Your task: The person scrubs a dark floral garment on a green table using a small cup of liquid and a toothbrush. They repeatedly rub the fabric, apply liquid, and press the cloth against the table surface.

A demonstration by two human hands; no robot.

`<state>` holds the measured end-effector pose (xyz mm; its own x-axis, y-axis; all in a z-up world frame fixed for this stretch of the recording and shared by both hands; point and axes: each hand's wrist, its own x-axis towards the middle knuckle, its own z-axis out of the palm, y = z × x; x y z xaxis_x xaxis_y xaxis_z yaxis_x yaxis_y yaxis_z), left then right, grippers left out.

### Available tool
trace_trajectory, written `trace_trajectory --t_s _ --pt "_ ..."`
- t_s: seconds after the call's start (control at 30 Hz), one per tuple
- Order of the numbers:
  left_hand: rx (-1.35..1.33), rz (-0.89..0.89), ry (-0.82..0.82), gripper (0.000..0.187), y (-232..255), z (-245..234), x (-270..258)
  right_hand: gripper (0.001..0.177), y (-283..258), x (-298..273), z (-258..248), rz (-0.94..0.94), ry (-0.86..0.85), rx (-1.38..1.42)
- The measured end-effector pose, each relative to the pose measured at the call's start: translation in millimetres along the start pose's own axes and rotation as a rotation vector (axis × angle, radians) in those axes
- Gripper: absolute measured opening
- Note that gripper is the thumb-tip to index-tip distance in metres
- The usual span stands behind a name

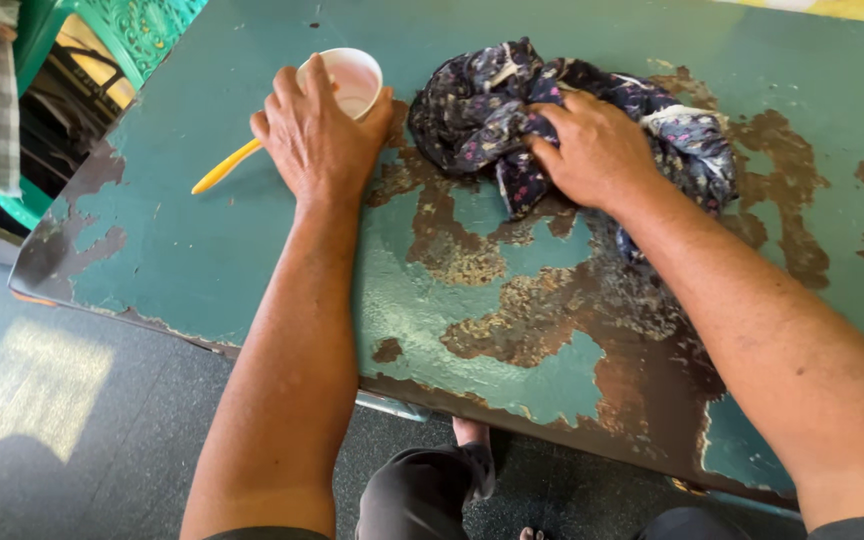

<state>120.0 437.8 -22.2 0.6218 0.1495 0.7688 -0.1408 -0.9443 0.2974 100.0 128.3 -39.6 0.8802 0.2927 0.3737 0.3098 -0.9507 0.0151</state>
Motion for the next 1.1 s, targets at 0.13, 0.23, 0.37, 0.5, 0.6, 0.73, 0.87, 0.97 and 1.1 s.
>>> trace_trajectory --t_s 0.13,0.23,0.37,0.5,0.6,0.73,0.87,0.97,1.1 --pt "-0.031 -0.011 -0.042 0.072 3 -7 -2 0.059 47 -15 -4 0.157 -0.004 -0.036" --pt "-0.029 -0.038 -0.074 0.073 4 -10 -2 0.063 98 -34 -18 0.507 -0.171 -0.044" --pt "-0.018 -0.010 -0.036 0.076 1 -4 -1 0.061 147 -75 -30 0.548 -0.022 -0.067" --pt "-0.036 0.007 -0.011 0.078 0 0 -3 0.058 148 -84 -20 0.534 0.043 -0.072" --pt "-0.043 0.004 -0.031 0.078 2 0 -3 0.055 140 -85 -21 0.469 0.049 -0.062" --pt "-0.047 -0.023 -0.070 0.074 5 -2 -2 0.054 113 -80 -26 0.442 -0.025 0.011" --pt "-0.028 0.005 -0.047 0.076 4 -2 -1 0.057 53 -74 -27 0.255 0.008 0.096" --pt "0.005 0.008 -0.057 0.075 4 -1 1 0.057 -4 -70 -28 0.080 0.041 0.154" --pt "-0.003 -0.010 -0.090 0.073 6 -7 -1 0.052 -56 -81 -40 -0.102 0.014 0.271"
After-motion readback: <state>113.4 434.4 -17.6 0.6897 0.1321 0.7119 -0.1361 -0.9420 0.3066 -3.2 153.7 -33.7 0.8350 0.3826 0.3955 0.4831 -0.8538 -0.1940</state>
